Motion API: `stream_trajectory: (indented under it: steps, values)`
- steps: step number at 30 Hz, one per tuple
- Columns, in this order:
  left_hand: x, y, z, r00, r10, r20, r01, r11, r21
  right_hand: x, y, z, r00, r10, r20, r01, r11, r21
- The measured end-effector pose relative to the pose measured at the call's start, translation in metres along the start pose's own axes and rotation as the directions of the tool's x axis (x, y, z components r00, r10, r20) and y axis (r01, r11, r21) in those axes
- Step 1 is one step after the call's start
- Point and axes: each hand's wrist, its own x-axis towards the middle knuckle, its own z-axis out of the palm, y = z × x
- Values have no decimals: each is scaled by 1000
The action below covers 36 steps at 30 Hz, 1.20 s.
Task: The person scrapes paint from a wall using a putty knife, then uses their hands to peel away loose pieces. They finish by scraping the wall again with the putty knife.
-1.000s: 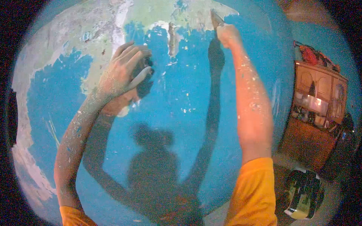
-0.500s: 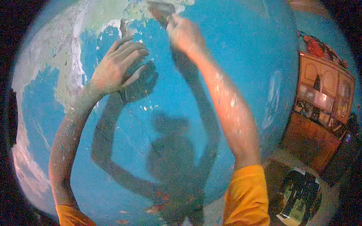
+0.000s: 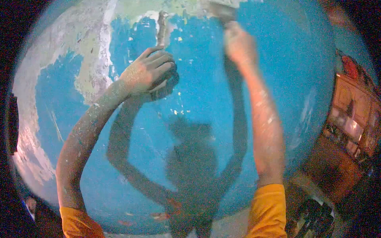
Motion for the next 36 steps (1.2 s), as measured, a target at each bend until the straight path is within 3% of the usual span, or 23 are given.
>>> stream_trajectory:
  steps: [2, 3, 6, 9, 11, 13, 17, 18, 19, 21, 23, 26, 30, 32, 34, 35, 36]
  values:
    - [-8, -7, -3, 1000, -24, 15, 24, 1000, 7, 34, 39, -4, 994, 24, -111, -32, 997, -71]
    - [-10, -10, -2, 999, -36, 17, 36, 999, -13, 25, 17, -5, 994, 14, -110, -21, 998, -66]
    - [-9, -22, 5, 995, -70, -65, 72, 997, 22, -33, -62, -24, 978, -11, 209, 67, 963, -263]
    - [3, -31, 11, 986, -85, -141, 90, 996, 29, 1, -50, -19, 984, 7, 178, 44, 958, -284]
    - [7, -34, 12, 979, -107, -176, 112, 994, 18, 45, -39, -6, 985, -169, 16, 168, 951, -259]
    - [10, -32, 20, 971, -90, -219, 108, 992, 69, 76, -34, -11, 983, -178, 39, 182, 953, -243]
    - [8, -28, 17, 970, -55, -235, 60, 998, 13, 22, -30, -11, 994, -14, 105, 44, 957, -288]
    - [8, -28, 16, 974, -57, -219, 65, 997, 29, 0, -27, -2, 991, -126, 46, 133, 962, -238]
    - [9, -27, 16, 977, -59, -206, 71, 996, 52, -8, -36, 1, 997, -27, 68, 42, 970, -241]
    - [15, -23, 17, 979, -85, -183, 93, 995, 34, 13, -47, -1, 994, -88, 63, 101, 964, -247]
    - [21, -21, 12, 981, -118, -153, 125, 991, 39, 63, -40, 16, 971, -201, -133, 177, 969, -171]
    - [8, -26, 22, 977, -134, -166, 139, 990, 21, 58, -54, 16, 998, -42, -41, 36, 991, -132]
    - [-2, -26, 20, 979, -127, -158, 138, 989, 56, 4, -50, 17, 998, 49, 32, -42, 983, -178]
    - [15, -23, 23, 980, -72, -187, 90, 992, 90, 28, -38, 16, 998, -16, -59, 17, 1000, 22]
    - [28, -22, 28, 977, -96, -191, 121, 985, 123, 66, -56, -25, 936, 310, 166, -303, 951, -70]
    - [30, -24, 36, 934, -186, -307, 224, 970, 95, 67, -57, -18, 939, 299, 170, -292, 954, -67]
    - [43, -12, 28, 874, -267, -405, 313, 948, 51, 58, -56, -7, 994, 107, 18, -107, 994, 5]
